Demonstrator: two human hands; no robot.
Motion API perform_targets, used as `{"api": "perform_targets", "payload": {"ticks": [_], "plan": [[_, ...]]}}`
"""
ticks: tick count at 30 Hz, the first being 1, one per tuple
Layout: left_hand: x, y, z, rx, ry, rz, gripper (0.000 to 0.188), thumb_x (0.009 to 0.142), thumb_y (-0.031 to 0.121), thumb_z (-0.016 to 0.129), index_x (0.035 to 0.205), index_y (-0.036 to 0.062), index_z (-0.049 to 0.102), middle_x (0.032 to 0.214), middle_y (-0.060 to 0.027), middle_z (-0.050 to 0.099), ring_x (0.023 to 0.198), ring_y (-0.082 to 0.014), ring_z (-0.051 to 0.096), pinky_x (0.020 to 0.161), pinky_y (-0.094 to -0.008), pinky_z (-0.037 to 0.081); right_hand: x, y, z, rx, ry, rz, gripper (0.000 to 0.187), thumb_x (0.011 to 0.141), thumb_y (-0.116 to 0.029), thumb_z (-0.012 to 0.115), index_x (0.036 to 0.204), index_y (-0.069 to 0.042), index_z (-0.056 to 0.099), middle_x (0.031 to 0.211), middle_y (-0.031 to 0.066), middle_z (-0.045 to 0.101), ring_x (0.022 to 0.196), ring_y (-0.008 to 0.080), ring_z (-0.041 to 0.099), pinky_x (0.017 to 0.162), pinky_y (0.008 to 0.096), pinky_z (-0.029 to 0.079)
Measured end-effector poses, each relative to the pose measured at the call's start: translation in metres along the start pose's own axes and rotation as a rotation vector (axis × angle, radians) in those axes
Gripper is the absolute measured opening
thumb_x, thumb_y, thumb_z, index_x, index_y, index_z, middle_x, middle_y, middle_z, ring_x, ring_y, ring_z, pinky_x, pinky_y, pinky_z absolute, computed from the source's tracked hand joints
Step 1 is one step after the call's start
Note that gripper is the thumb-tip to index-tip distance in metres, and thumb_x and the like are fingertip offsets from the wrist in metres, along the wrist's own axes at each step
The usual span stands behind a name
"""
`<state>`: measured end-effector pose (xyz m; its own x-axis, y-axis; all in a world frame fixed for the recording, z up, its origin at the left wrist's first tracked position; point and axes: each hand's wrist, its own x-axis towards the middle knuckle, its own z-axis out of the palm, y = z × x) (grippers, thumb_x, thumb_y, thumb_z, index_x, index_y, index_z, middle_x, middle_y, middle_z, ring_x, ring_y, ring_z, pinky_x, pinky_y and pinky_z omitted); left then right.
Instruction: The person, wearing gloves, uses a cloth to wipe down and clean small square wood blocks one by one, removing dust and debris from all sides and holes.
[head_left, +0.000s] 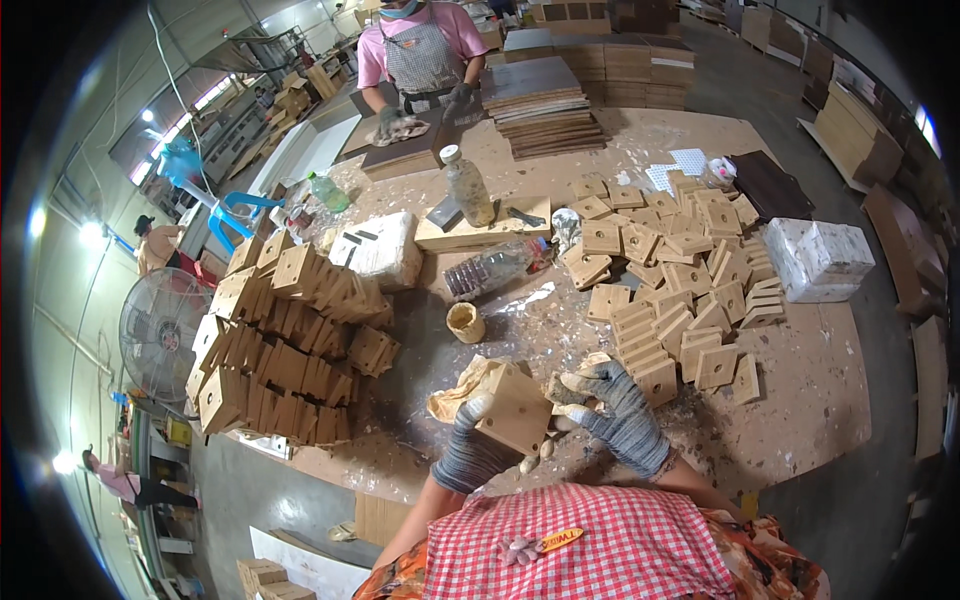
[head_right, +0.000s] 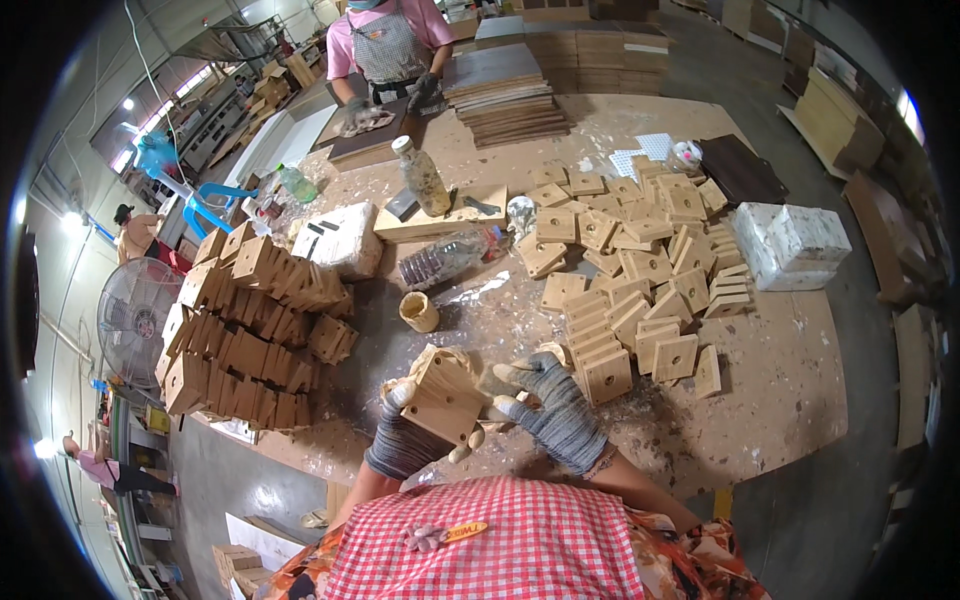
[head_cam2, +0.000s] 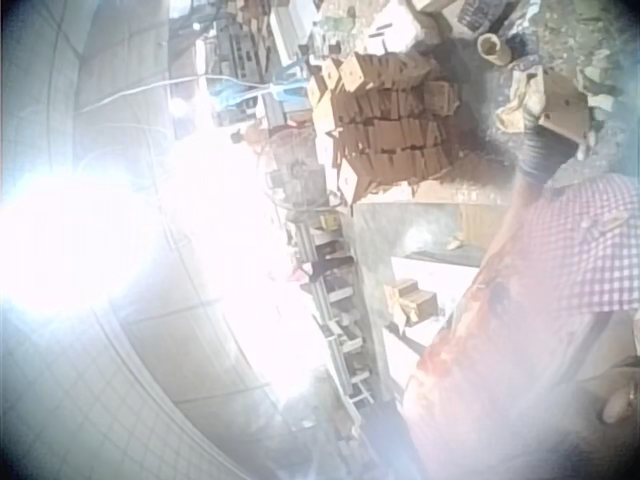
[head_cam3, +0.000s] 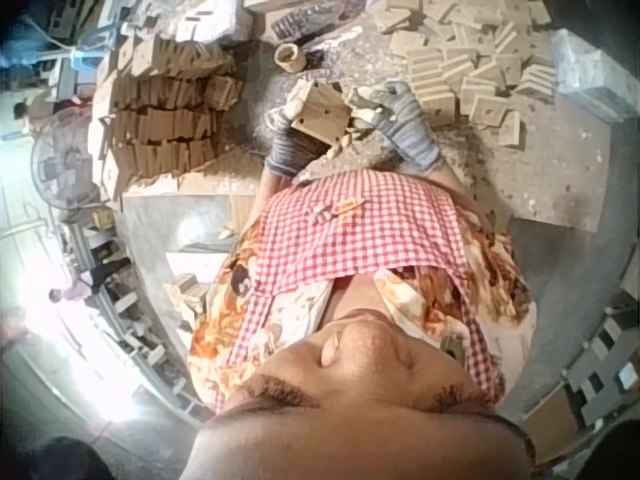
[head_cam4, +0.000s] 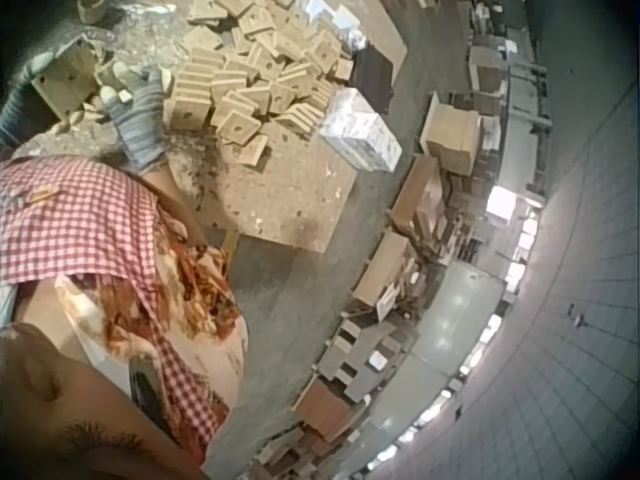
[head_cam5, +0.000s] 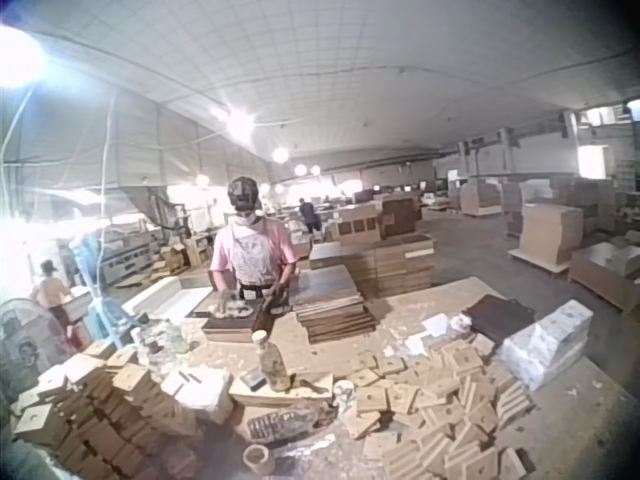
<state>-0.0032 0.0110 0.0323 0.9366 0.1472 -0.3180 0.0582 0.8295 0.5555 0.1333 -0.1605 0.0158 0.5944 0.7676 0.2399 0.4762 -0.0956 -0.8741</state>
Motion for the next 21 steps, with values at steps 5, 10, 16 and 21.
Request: {"api": "perform_targets", "payload": {"ticks": [5,10,16,21], "plan": [[-0.004,0.009,-0.017,0.15,0.09,-0.032,0.079,0.072,0.043,0.067,0.132,0.0003,0.038,0.118,-0.0229,0.052,0.104,-0.0376,0.057,0.08,-0.0511,0.054,0.002,0.002,-0.004,-0.016,0.024,0.006,0.041,0.079,-0.024,0.07,0.115,-0.006,0.062,0.104,0.0119,0.052,0.096,0.0245,0.053,0.086,0.0333,0.045],[-0.004,-0.001,-0.018,0.195,0.257,0.105,0.067,0.078,0.036,0.063,0.128,-0.0028,0.041,0.115,-0.0184,0.055,0.1,-0.0309,0.06,0.085,-0.0485,0.053,0.001,0.001,-0.001,-0.06,0.063,-0.122,0.04,0.079,-0.02,0.069,0.116,-0.008,0.062,0.105,0.0111,0.051,0.097,0.0254,0.053,0.085,0.0334,0.046],[0.001,-0.007,-0.015,0.135,0.352,0.231,0.052,0.083,0.034,0.059,0.119,-0.0013,0.049,0.108,-0.0151,0.058,0.096,-0.0289,0.061,0.079,-0.0439,0.054,-0.01,-0.017,0.004,-0.033,-0.046,-0.178,0.045,0.079,-0.022,0.071,0.121,-0.011,0.059,0.111,0.0106,0.05,0.102,0.0239,0.054,0.088,0.0328,0.047],[0.003,-0.005,-0.013,0.102,0.364,0.244,0.049,0.084,0.035,0.058,0.117,-0.0005,0.051,0.108,-0.0145,0.058,0.096,-0.0271,0.061,0.078,-0.0417,0.053,-0.014,-0.021,0.005,0.021,-0.156,-0.269,0.044,0.081,-0.02,0.07,0.123,-0.011,0.058,0.113,0.0095,0.05,0.104,0.0234,0.053,0.089,0.0326,0.046]]}}
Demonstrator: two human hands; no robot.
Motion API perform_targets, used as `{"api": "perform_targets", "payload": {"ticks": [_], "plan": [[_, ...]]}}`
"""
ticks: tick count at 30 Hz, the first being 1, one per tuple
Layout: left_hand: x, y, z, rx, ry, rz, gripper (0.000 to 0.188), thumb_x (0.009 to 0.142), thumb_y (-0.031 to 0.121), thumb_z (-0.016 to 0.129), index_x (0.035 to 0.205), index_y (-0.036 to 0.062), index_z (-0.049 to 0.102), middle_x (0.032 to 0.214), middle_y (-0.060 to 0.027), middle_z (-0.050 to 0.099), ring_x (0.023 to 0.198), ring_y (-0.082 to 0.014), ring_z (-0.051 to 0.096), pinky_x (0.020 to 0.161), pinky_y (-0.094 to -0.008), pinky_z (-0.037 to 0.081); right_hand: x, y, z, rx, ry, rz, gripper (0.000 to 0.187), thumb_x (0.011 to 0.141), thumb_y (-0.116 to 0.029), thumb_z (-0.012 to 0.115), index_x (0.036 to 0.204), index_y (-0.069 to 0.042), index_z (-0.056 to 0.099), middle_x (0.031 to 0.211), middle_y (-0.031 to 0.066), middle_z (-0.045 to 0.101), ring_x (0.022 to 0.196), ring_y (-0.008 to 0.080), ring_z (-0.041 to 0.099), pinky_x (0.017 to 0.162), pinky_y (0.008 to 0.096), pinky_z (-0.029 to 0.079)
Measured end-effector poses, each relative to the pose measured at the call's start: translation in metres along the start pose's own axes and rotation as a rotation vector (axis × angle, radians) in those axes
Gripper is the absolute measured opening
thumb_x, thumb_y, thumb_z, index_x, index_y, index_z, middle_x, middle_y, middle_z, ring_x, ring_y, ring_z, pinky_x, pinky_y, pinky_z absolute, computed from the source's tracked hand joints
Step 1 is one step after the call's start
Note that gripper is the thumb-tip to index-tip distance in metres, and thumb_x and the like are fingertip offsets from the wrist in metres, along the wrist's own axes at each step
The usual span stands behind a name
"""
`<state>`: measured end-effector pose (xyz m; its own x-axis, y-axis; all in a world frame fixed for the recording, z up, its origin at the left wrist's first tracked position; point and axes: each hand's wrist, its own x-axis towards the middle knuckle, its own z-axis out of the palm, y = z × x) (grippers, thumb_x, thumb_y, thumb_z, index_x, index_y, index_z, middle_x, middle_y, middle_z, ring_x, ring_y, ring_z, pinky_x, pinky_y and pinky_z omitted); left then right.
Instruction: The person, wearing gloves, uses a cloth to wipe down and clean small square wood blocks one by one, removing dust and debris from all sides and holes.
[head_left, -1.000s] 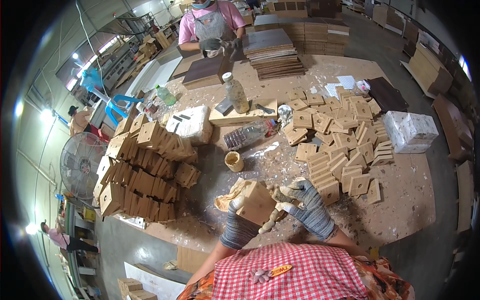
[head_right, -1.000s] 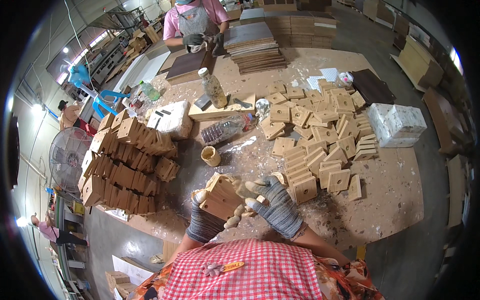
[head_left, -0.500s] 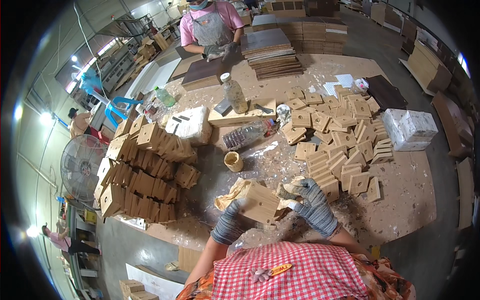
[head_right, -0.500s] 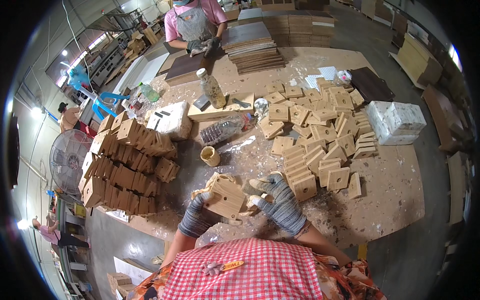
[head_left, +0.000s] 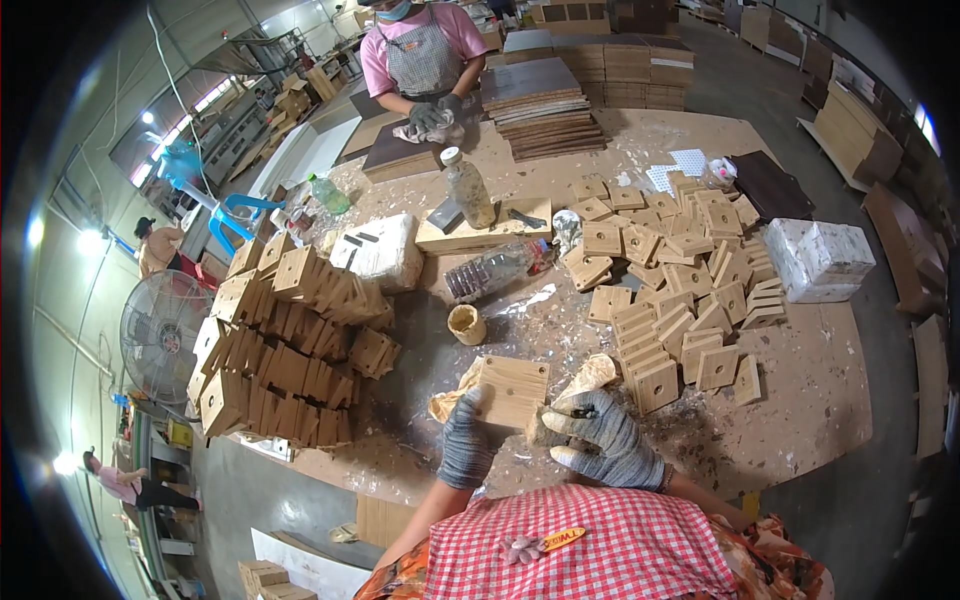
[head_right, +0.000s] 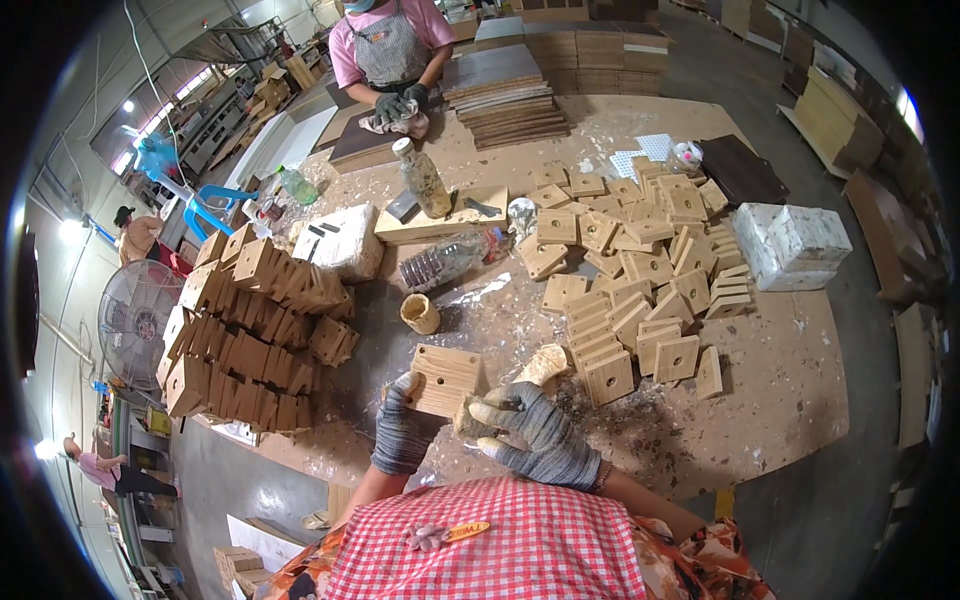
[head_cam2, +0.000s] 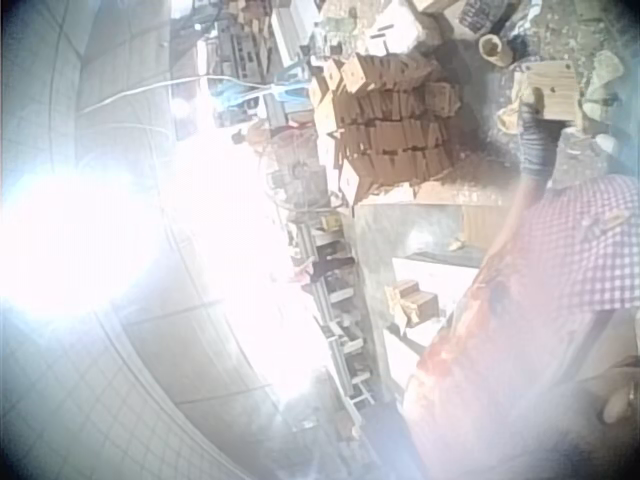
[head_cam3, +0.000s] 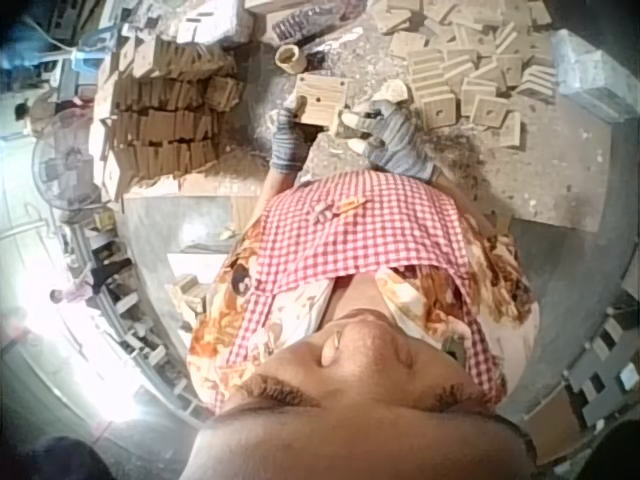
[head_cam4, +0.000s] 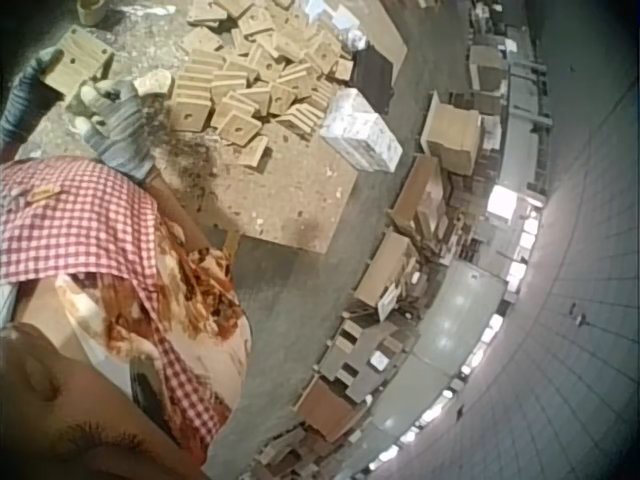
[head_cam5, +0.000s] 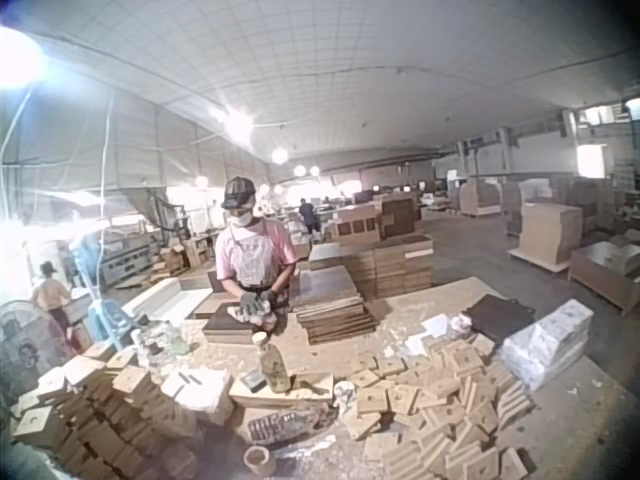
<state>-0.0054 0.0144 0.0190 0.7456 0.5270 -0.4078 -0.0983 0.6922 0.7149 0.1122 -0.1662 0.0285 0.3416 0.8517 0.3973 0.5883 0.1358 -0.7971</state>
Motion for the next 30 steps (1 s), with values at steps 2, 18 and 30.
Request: {"api": "perform_targets", "payload": {"ticks": [2,18,30], "plan": [[0.001,0.0,-0.001,0.007,0.008,-0.014,0.049,0.085,0.035,0.058,0.118,-0.0003,0.051,0.108,-0.0142,0.058,0.096,-0.0269,0.061,0.078,-0.0414,0.053,0.002,0.002,-0.001,-0.011,0.038,-0.004,0.045,0.08,-0.018,0.07,0.123,-0.011,0.058,0.112,0.0094,0.05,0.104,0.0232,0.053,0.089,0.0321,0.046],[0.003,-0.003,-0.003,0.165,-0.255,-0.179,0.059,0.078,0.031,0.07,0.124,0.0009,0.048,0.107,-0.01,0.059,0.104,-0.0231,0.056,0.091,-0.0374,0.046,0.01,0.042,-0.016,0.031,0.367,0.242,0.04,0.079,-0.022,0.069,0.115,-0.006,0.061,0.11,0.011,0.049,0.102,0.0244,0.051,0.09,0.034,0.043],[0.015,-0.01,-0.019,-0.005,-0.174,-0.254,0.045,0.084,0.014,0.067,0.124,0.0024,0.05,0.112,-0.0096,0.06,0.097,-0.021,0.059,0.079,-0.0344,0.049,0.013,0.033,-0.015,0.018,0.329,0.143,0.042,0.074,-0.017,0.074,0.113,-0.006,0.062,0.104,0.0088,0.054,0.096,0.022,0.055,0.084,0.0315,0.046]]}}
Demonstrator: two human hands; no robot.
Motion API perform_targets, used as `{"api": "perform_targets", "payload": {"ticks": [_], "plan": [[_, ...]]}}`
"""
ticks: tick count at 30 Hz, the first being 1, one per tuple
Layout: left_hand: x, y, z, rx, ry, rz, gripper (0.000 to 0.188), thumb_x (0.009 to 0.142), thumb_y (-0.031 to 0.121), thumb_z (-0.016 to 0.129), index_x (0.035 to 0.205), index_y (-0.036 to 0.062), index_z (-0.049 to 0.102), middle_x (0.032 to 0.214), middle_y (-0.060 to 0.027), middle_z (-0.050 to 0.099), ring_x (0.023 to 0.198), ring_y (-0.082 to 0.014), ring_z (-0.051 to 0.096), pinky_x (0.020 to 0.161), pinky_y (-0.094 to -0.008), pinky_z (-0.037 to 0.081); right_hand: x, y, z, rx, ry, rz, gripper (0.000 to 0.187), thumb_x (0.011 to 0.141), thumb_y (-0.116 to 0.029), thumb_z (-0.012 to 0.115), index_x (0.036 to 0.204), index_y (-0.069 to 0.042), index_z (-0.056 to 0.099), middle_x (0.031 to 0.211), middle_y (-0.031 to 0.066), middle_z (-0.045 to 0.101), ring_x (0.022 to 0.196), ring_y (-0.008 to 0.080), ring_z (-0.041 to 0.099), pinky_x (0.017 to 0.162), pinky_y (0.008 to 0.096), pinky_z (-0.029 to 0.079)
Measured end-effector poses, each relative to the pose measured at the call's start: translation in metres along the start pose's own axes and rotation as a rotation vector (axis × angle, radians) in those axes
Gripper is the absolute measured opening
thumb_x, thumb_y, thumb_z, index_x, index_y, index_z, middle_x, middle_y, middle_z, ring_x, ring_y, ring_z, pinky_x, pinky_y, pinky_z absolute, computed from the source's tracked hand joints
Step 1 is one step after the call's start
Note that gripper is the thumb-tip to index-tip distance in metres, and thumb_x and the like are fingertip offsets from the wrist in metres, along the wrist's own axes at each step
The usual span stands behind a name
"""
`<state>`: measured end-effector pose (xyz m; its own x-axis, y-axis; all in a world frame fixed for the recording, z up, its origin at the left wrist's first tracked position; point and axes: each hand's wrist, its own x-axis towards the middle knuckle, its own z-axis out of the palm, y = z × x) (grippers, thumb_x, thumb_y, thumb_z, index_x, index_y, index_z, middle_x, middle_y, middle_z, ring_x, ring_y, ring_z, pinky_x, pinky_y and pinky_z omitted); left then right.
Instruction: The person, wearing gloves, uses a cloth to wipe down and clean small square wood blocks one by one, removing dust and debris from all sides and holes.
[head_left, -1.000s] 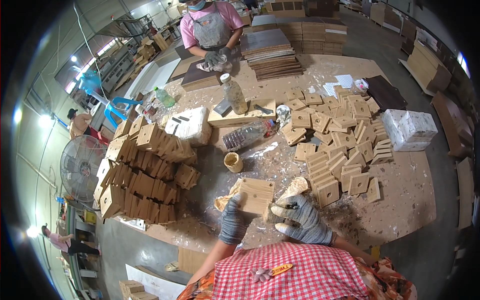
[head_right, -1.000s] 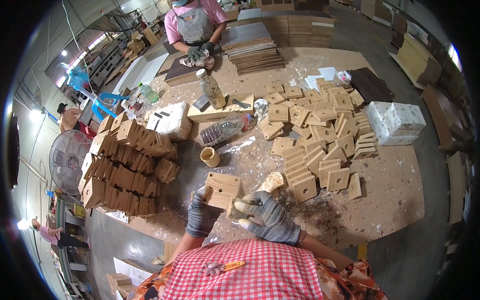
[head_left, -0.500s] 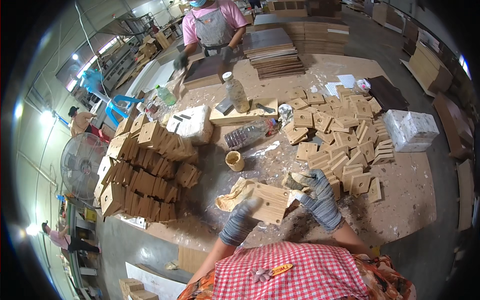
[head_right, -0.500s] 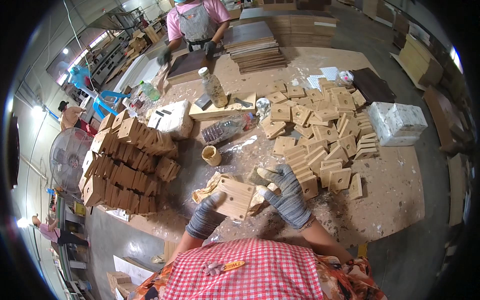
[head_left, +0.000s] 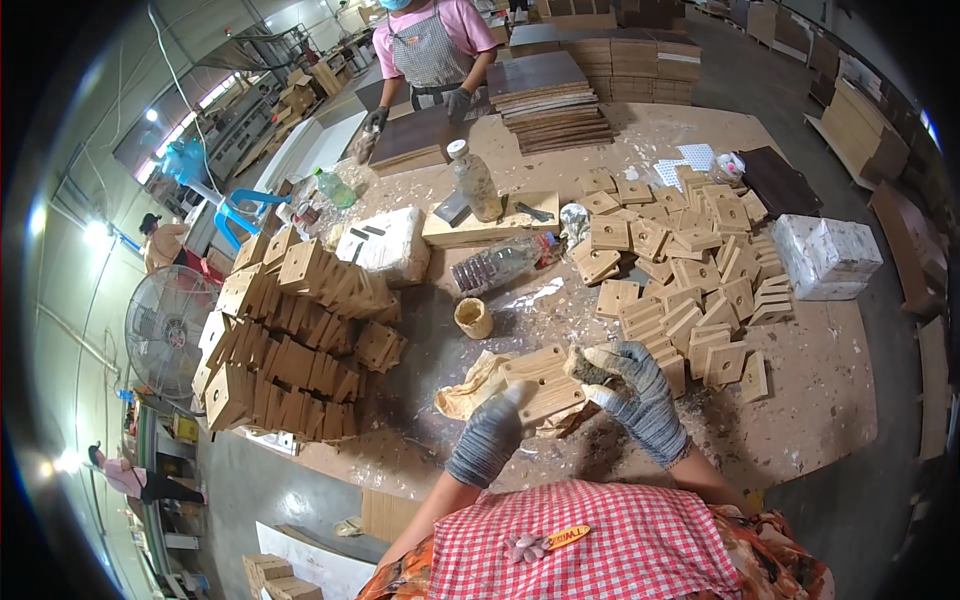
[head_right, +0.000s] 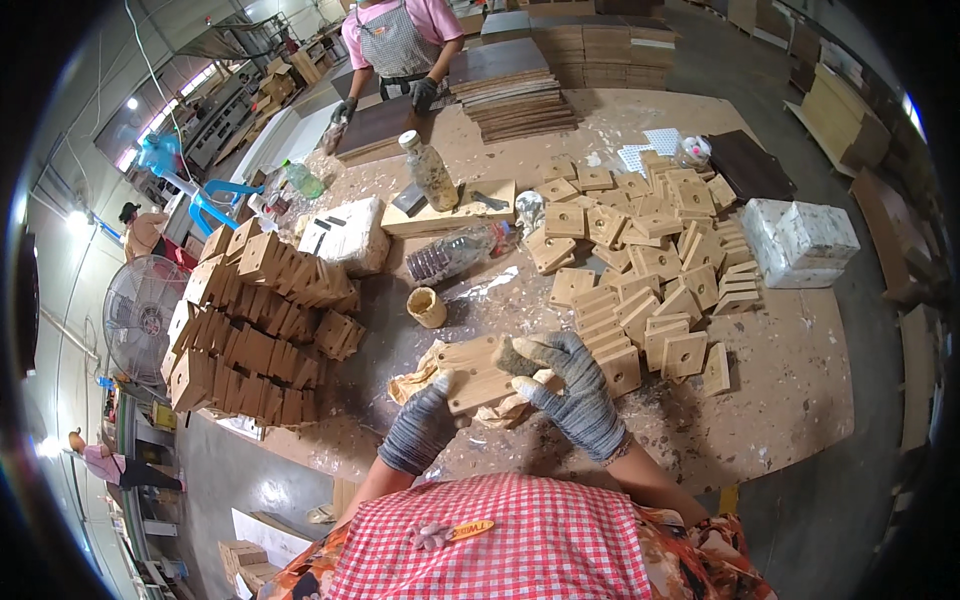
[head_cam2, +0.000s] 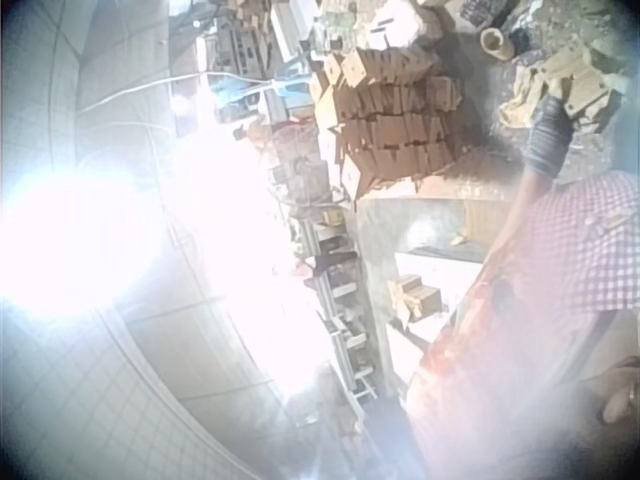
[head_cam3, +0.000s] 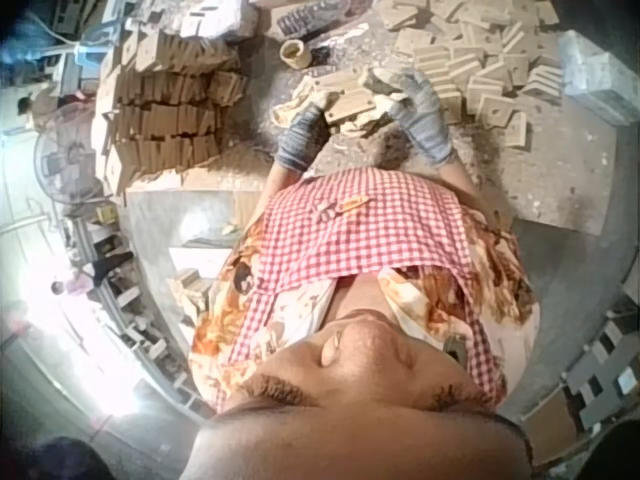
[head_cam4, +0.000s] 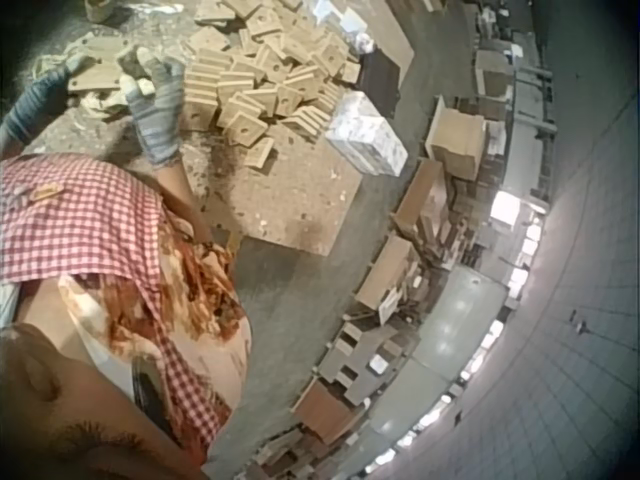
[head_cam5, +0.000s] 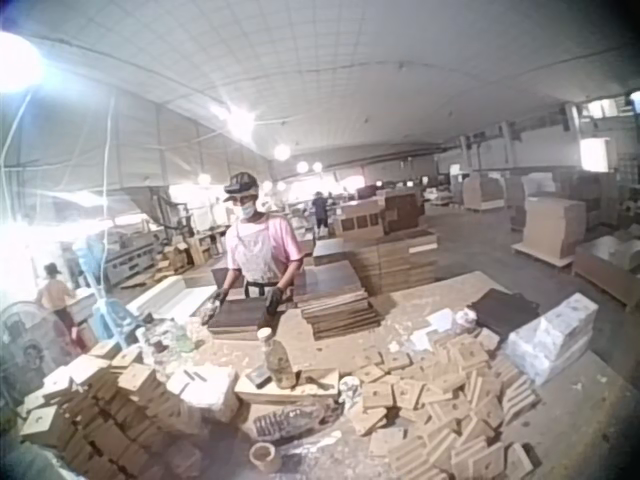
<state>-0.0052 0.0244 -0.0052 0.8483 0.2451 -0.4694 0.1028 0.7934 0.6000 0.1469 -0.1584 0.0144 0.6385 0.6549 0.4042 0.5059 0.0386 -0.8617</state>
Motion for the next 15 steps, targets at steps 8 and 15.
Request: {"api": "perform_targets", "payload": {"ticks": [8,15], "plan": [[-0.01,-0.009,0.01,0.79,0.061,0.415,0.035,0.089,0.018,0.06,0.117,-0.0026,0.054,0.106,-0.0069,0.061,0.096,-0.0189,0.059,0.081,-0.0319,0.048,-0.025,-0.02,0.024,-0.101,-0.222,-0.206,0.045,0.075,-0.021,0.076,0.116,-0.011,0.061,0.11,0.0096,0.052,0.098,0.0232,0.055,0.082,0.0335,0.05],[-0.011,-0.003,0.026,0.159,0.185,0.113,0.029,0.083,0.031,0.068,0.092,0.0043,0.063,0.075,0.0008,0.054,0.064,-0.0078,0.048,0.057,-0.0198,0.039,-0.023,-0.018,0.019,-0.184,-0.133,-0.237,0.044,0.077,-0.022,0.074,0.117,-0.009,0.061,0.107,0.0097,0.048,0.101,0.0234,0.052,0.085,0.0324,0.047]]}}
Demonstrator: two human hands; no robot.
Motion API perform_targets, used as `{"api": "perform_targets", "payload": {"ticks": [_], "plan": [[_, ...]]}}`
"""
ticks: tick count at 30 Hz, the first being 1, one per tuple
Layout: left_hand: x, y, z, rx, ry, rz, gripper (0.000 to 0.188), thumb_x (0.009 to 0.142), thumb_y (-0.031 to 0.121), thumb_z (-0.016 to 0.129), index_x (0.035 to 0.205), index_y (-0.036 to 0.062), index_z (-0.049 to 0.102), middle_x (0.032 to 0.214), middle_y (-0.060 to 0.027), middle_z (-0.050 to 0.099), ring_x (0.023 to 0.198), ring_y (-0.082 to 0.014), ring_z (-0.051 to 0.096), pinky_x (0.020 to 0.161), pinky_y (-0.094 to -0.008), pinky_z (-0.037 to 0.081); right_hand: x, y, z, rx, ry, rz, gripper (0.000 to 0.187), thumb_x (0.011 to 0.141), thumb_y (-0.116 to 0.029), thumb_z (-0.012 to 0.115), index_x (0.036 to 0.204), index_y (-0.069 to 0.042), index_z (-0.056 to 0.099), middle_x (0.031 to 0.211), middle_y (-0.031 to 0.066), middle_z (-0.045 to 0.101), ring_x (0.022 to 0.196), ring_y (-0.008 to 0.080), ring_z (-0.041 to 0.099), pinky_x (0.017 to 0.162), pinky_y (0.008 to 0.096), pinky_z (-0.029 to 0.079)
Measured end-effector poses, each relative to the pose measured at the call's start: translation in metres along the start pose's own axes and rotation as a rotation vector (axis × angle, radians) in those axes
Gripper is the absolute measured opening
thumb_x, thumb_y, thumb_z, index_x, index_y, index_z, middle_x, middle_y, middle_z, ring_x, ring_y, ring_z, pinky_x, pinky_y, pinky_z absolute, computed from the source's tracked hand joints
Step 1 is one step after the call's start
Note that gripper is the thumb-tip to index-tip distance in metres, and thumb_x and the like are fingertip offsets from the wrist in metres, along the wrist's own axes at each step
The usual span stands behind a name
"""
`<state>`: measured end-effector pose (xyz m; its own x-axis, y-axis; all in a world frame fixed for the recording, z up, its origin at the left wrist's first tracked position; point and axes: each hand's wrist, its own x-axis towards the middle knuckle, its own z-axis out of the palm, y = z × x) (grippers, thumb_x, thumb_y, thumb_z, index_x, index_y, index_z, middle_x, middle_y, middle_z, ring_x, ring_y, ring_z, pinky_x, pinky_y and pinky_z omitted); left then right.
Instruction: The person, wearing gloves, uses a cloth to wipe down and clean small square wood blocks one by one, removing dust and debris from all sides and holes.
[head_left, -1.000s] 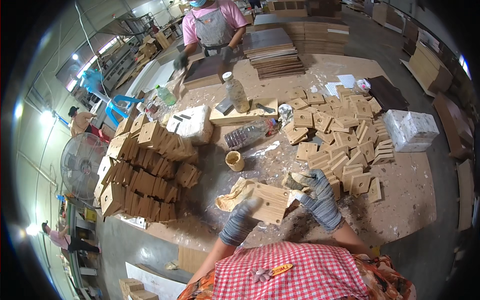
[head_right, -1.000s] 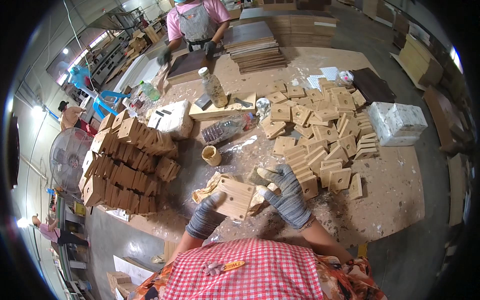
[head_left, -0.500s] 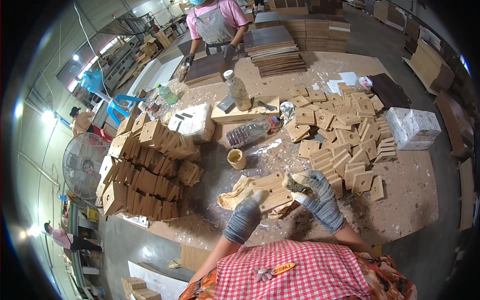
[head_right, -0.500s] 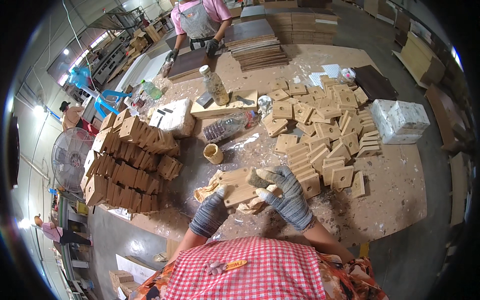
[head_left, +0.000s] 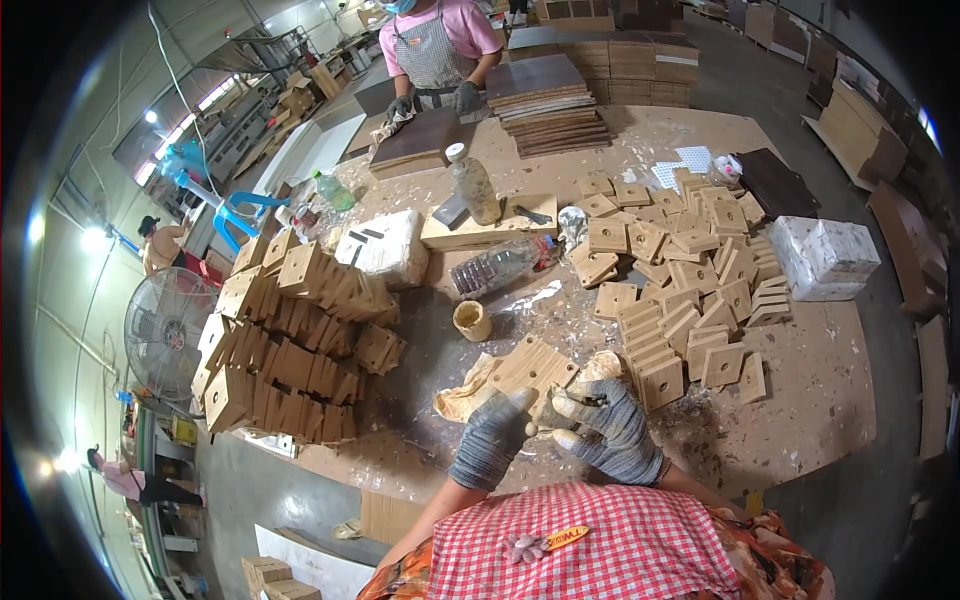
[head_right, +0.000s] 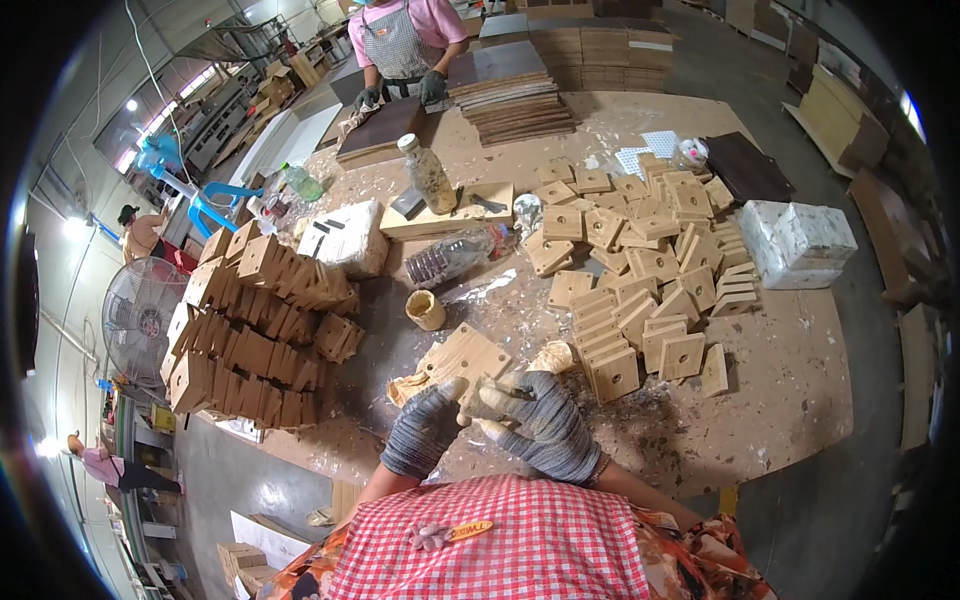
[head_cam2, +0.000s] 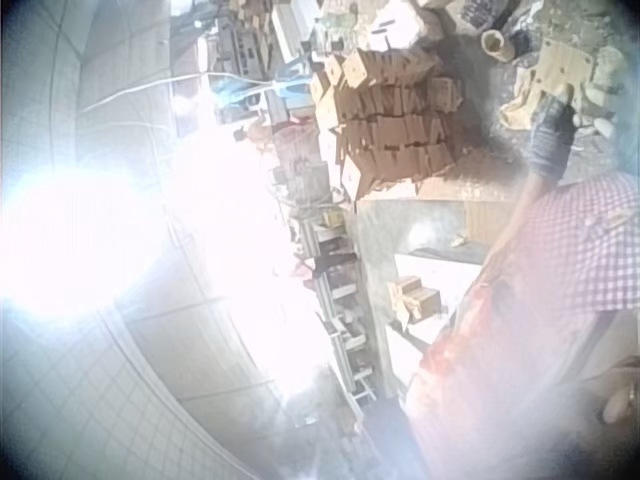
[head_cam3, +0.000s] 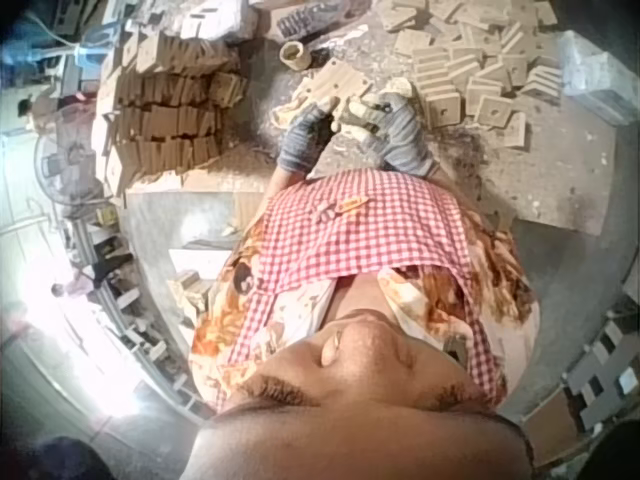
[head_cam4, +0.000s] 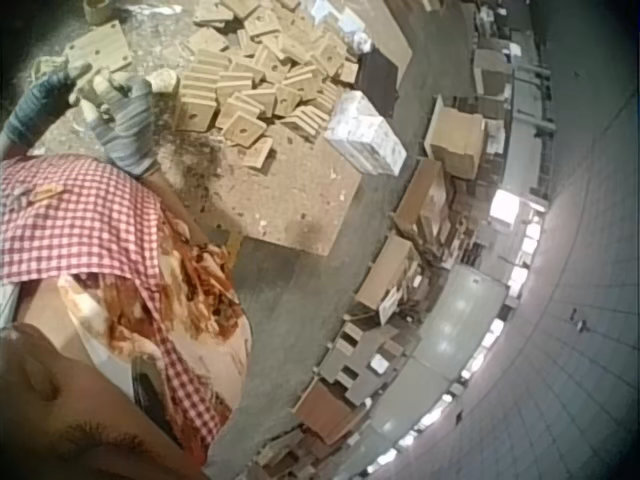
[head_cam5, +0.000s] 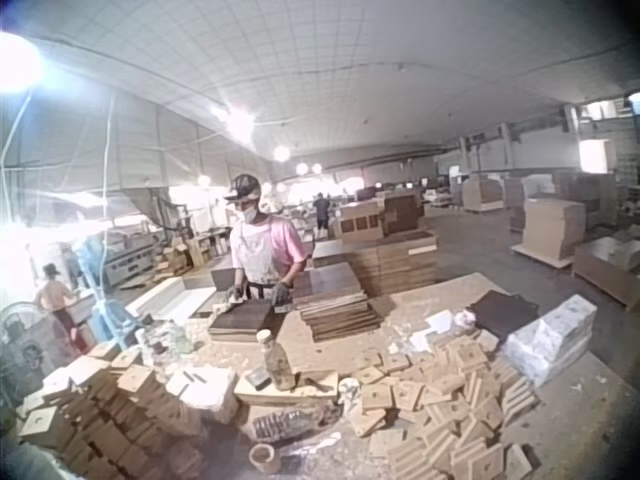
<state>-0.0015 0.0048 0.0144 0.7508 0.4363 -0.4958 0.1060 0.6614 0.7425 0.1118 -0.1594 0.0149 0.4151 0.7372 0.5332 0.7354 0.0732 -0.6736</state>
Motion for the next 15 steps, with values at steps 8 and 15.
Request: {"api": "perform_targets", "payload": {"ticks": [8,15], "plan": [[-0.004,0.008,0.014,0.035,-0.015,-0.017,0.034,0.078,0.035,0.072,0.091,0.0058,0.061,0.074,0.0014,0.055,0.063,-0.0068,0.049,0.056,-0.0195,0.041,0.003,0.026,-0.006,0.136,0.196,0.211,0.042,0.075,-0.016,0.074,0.114,-0.005,0.062,0.109,0.0093,0.048,0.099,0.022,0.052,0.086,0.0306,0.046],[-0.002,0.002,0.006,0.068,0.02,-0.037,0.034,0.08,0.034,0.07,0.095,0.0046,0.061,0.079,0.0006,0.056,0.065,-0.0067,0.049,0.058,-0.0186,0.039,-0.002,0.002,0.004,0.033,0.015,0.025,0.043,0.076,-0.021,0.074,0.115,-0.006,0.062,0.108,0.0103,0.049,0.099,0.0228,0.055,0.084,0.0312,0.048]]}}
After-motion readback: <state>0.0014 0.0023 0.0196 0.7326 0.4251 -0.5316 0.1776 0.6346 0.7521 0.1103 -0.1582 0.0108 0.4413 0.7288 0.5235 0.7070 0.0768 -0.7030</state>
